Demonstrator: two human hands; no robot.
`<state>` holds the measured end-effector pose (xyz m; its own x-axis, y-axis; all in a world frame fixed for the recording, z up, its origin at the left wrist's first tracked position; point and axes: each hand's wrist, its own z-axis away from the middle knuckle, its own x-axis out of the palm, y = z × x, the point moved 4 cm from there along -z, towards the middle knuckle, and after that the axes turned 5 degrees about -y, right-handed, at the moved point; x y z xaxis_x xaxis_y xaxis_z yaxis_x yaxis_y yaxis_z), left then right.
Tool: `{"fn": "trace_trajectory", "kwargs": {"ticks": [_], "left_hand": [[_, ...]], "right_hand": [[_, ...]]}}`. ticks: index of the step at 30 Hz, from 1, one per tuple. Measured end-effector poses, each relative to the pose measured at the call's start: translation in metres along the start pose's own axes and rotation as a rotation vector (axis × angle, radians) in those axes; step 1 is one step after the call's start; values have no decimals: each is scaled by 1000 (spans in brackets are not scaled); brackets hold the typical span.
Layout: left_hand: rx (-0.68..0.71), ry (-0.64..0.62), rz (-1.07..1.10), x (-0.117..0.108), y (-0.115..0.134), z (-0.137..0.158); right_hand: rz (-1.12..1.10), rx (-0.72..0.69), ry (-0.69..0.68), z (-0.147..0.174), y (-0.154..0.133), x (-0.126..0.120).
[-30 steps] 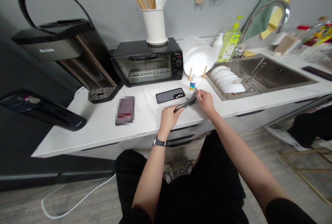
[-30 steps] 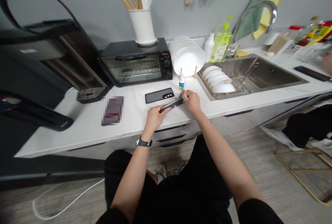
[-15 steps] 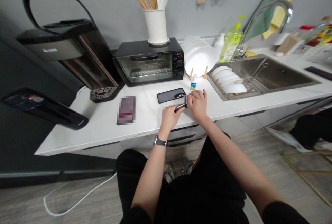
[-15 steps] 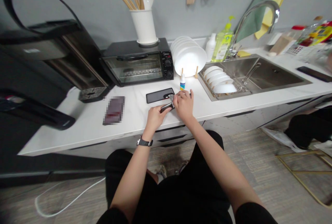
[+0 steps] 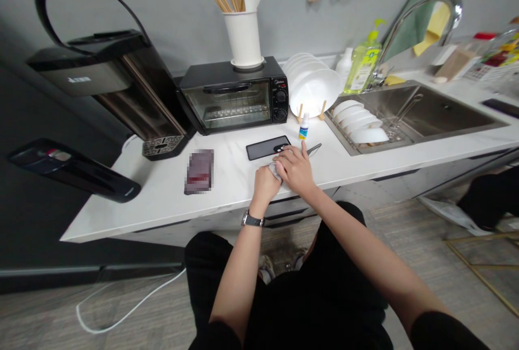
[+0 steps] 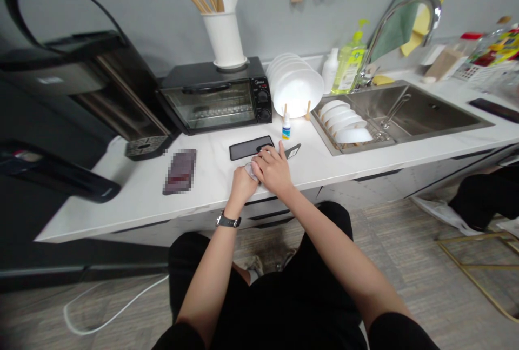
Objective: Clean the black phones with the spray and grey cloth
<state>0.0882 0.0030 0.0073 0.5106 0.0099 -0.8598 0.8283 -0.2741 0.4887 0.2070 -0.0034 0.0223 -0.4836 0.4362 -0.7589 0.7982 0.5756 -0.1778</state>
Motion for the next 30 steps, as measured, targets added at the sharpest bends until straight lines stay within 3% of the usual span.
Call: {"fn": "trace_trajectory", "kwargs": {"ticks": [4, 11, 17, 21, 24, 30], "left_hand": [[15, 17, 59, 0, 0, 2], [118, 100, 273, -2, 0, 7], [95, 121, 291, -2, -2, 5], [8, 209, 531, -2, -10, -1], [40, 324, 744, -10, -11, -7], [53, 471, 714, -40, 7, -12]], "right_hand": [[-53, 131, 49, -2, 16, 1], [-35, 321, 107, 3, 86, -15], [-179, 677, 36, 12, 126, -13], [-235, 667, 55, 13, 127, -12], [-292, 670, 71, 14, 130, -11], [-396, 685, 103, 16, 137, -9]]}}
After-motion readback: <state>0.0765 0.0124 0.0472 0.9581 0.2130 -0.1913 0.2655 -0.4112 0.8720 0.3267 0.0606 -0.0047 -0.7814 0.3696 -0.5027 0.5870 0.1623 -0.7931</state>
